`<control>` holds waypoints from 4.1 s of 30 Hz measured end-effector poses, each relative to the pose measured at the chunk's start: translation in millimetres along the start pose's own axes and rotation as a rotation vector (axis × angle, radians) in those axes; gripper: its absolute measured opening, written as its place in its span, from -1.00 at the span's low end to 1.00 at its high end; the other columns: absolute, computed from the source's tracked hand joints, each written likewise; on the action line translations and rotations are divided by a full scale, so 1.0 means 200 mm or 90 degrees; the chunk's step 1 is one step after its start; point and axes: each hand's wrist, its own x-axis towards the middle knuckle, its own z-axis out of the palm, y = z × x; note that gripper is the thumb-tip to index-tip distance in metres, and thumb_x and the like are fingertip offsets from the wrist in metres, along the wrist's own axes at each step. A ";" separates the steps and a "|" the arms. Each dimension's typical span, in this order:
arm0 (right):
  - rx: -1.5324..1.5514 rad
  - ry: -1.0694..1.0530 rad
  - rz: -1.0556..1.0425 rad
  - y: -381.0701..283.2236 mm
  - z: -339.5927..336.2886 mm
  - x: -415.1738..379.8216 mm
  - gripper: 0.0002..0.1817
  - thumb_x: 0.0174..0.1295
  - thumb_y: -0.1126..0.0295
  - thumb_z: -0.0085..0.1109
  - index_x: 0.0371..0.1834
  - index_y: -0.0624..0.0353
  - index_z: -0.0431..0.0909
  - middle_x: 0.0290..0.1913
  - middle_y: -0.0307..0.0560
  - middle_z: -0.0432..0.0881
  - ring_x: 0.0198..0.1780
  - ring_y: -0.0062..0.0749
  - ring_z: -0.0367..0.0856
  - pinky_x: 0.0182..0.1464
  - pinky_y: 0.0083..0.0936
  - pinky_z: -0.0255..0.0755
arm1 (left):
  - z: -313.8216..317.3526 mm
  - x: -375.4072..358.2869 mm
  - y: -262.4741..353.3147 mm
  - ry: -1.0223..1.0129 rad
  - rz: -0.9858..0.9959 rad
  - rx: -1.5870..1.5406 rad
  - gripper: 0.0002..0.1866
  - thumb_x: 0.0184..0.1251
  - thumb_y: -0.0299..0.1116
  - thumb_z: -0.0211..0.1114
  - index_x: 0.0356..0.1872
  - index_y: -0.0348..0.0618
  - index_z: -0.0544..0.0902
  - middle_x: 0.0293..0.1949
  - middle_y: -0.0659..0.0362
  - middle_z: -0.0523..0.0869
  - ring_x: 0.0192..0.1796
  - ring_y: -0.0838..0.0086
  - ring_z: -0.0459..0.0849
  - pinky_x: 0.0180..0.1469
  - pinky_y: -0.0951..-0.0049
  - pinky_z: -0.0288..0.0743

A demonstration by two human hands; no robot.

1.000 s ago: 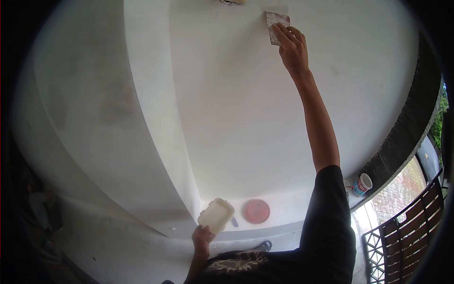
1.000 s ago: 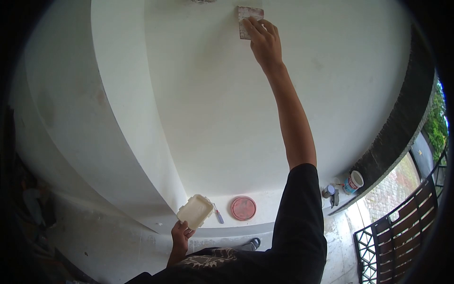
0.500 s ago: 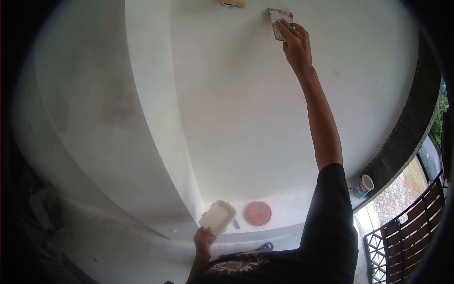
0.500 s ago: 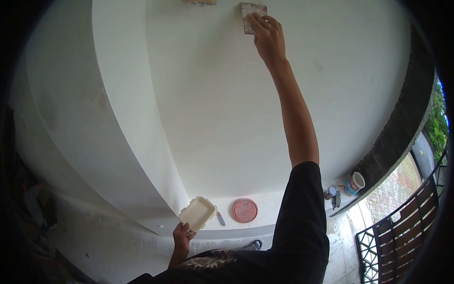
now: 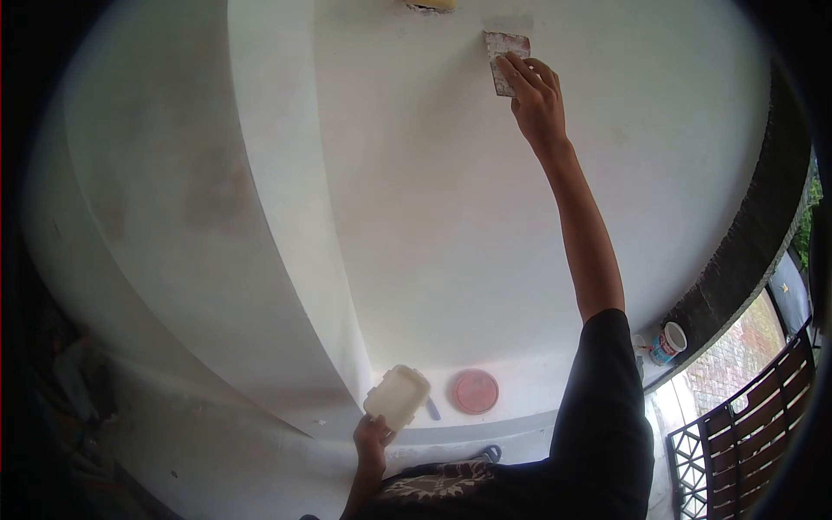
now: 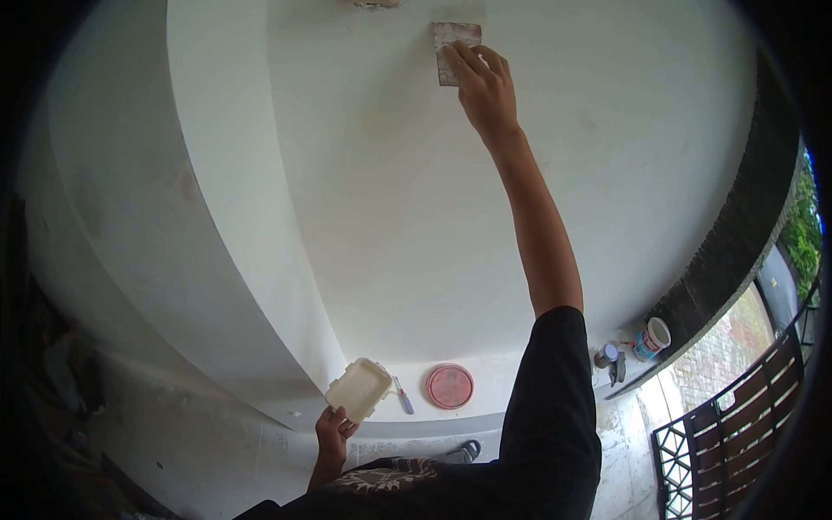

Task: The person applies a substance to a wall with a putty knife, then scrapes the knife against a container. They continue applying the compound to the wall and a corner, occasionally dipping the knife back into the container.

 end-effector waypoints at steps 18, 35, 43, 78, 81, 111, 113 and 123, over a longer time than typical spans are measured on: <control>-0.025 0.042 -0.022 -0.11 0.01 0.00 -0.53 -0.03 0.71 0.20 0.00 0.07 0.59 0.03 -0.22 0.68 0.00 -0.19 0.59 0.08 -0.27 0.47 | -0.01 -0.02 0.01 -0.025 -0.005 0.017 -0.50 0.38 -0.24 0.21 0.24 -0.29 0.37 0.05 0.03 0.62 0.06 0.20 0.68 0.10 0.23 0.56; -0.027 0.061 -0.025 -0.09 0.01 0.04 -0.57 0.00 0.70 0.16 -0.02 0.10 0.59 0.00 -0.19 0.68 -0.02 -0.19 0.60 0.08 -0.27 0.47 | -0.05 -0.03 -0.07 -0.009 -0.001 0.015 -0.45 0.36 -0.21 0.24 0.26 -0.29 0.37 0.03 0.03 0.63 0.04 0.20 0.69 0.10 0.22 0.57; -0.048 0.057 -0.028 -0.04 0.03 0.13 -0.58 0.01 0.71 0.14 -0.02 0.12 0.59 -0.01 -0.17 0.68 0.00 -0.19 0.61 0.10 -0.26 0.46 | -0.03 -0.05 -0.04 -0.019 0.000 0.017 -0.45 0.35 -0.21 0.25 0.26 -0.31 0.36 0.04 0.02 0.62 0.04 0.19 0.68 0.12 0.20 0.56; -0.030 0.038 0.003 -0.08 0.00 -0.06 -0.56 0.00 0.71 0.17 -0.02 0.09 0.61 0.03 -0.19 0.68 0.02 -0.20 0.59 0.09 -0.27 0.46 | -0.02 -0.05 0.00 -0.027 -0.012 -0.009 -0.51 0.38 -0.24 0.22 0.23 -0.29 0.38 0.02 0.04 0.62 0.05 0.19 0.69 0.11 0.21 0.57; -0.045 0.054 0.000 -0.02 0.02 0.02 -0.56 0.01 0.70 0.17 -0.02 0.07 0.61 0.03 -0.18 0.69 0.02 -0.19 0.60 0.09 -0.27 0.46 | -0.03 -0.03 -0.01 -0.027 -0.011 0.016 -0.51 0.38 -0.25 0.22 0.23 -0.29 0.38 0.01 0.04 0.62 0.05 0.20 0.69 0.11 0.21 0.57; 0.930 -0.249 1.271 -1.39 -0.86 -1.17 -0.73 0.35 0.39 0.02 -0.06 0.42 0.49 -0.25 0.05 0.65 -0.33 -0.30 0.67 -0.30 -0.40 0.61 | 0.07 -0.06 -0.01 0.068 0.075 -0.044 -0.51 0.34 -0.44 0.25 0.25 -0.21 0.34 0.08 0.08 0.54 0.13 0.29 0.60 0.12 0.25 0.59; 0.854 -0.332 1.379 -1.59 -0.99 -1.32 -0.71 0.35 0.39 -0.02 -0.05 0.44 0.48 -0.23 0.08 0.63 -0.28 -0.26 0.66 -0.26 -0.37 0.60 | 0.09 -0.07 -0.02 0.082 0.071 -0.061 -0.45 0.30 -0.44 0.31 0.27 -0.22 0.31 0.09 0.08 0.51 0.11 0.29 0.60 0.08 0.30 0.61; 0.615 -0.489 1.254 -1.73 -1.17 -1.49 -0.69 0.40 0.37 -0.03 -0.09 0.53 0.46 -0.32 0.12 0.67 -0.40 -0.26 0.71 -0.24 -0.39 0.66 | 0.10 -0.02 -0.13 0.074 0.133 -0.041 -0.42 0.24 -0.50 0.34 0.25 -0.37 0.30 0.05 0.05 0.47 0.12 0.35 0.54 0.14 0.34 0.57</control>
